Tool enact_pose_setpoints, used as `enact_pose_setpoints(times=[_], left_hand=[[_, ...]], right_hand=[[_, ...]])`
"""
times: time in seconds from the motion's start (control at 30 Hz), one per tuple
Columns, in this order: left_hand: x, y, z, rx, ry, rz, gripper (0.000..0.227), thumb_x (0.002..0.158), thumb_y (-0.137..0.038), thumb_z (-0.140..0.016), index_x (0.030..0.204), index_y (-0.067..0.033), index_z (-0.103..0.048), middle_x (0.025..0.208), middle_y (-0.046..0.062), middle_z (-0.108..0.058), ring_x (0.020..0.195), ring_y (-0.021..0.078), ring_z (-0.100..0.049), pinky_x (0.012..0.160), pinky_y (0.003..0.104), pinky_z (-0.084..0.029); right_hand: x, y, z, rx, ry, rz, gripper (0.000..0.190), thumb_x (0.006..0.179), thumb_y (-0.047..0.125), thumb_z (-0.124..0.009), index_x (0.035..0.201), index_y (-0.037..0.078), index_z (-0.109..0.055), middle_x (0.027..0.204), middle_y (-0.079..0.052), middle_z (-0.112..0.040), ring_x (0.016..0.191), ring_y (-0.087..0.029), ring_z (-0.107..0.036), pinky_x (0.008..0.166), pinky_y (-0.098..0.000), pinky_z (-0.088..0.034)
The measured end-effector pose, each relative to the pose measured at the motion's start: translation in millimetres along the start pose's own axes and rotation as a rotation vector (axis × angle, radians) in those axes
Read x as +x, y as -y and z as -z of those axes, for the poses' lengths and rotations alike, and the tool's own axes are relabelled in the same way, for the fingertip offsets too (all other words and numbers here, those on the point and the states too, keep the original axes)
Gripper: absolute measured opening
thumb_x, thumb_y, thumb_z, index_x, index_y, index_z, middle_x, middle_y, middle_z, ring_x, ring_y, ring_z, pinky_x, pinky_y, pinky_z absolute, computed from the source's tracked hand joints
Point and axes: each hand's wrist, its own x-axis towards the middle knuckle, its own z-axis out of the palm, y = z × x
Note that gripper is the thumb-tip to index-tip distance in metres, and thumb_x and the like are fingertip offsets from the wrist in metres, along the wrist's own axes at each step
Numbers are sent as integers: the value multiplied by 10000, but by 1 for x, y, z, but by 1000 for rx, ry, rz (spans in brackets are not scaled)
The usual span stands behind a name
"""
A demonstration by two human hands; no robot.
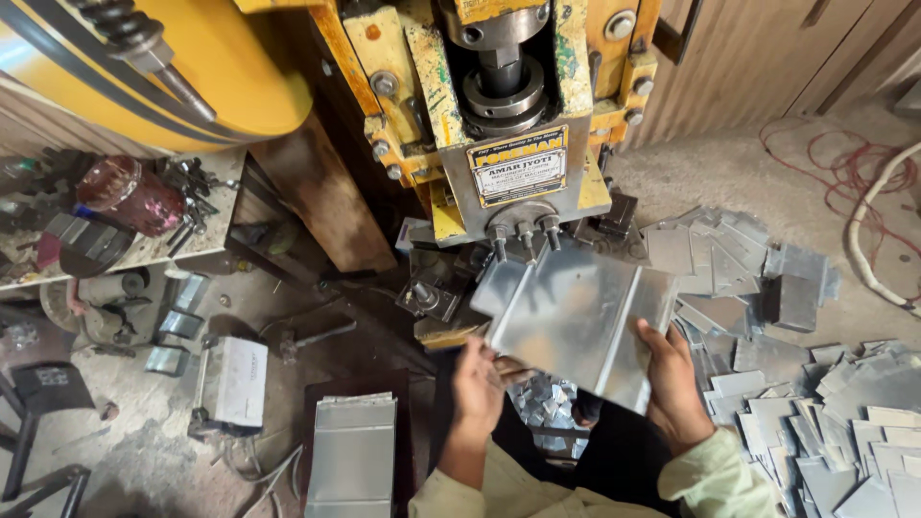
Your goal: The person repeatedly picks up rectangular metal sheets from a stack, places them into a yellow hydraulic press machine, and then removes the processed sheets to place them on a separate pile. The task involves continuous handling of the metal sheets and operating the press mechanism.
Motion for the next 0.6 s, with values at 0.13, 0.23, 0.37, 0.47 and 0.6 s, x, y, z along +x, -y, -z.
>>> enact_pose_setpoints(times=[0.13,0.23,0.37,0.47,0.6], left_hand=[[-3,-30,30,-88,85,106,704,929,-558,-578,1404,-43,-513,1197,187,-709,1014,319,-724,739,501,-609],[-26,-31,53,857,372,-396,510,1068,-360,-689,1391,19,-583,1352,196,-633,1238,299,-634,1060,467,-519],[-51,-28,47,228,-219,109,502,878,-244,-672,1315,-5,-607,1144,129,-702,1058,243,-691,870,378,-566],[-69,-11,44,109,-305,48,443,900,-219,-687,1275,-1,-603,1107,128,-689,994,231,-684,811,371,-567],[-78,15,44,36,-225,-41,384,1045,-239,-695,1290,32,-579,1069,150,-647,897,226,-633,714,367,-526]], right_hand=[[-2,25,12,-178,13,-271,465,952,251,-585,1359,25,-583,1110,-187,-718,849,-262,-732,752,-390,-592],[11,24,17,-104,88,-432,527,975,347,-613,1384,16,-589,1128,-191,-706,839,-249,-717,750,-385,-580],[31,-3,8,233,81,-457,704,978,561,-507,1333,-44,-573,1147,-184,-713,940,-274,-722,855,-405,-573],[23,-28,9,468,243,-256,758,1065,644,-468,1309,-68,-561,1142,-209,-711,1006,-319,-695,931,-432,-542],[-32,-59,1,701,627,8,756,1165,524,-495,1460,-171,-530,1171,-297,-685,1004,-363,-658,855,-391,-512]])
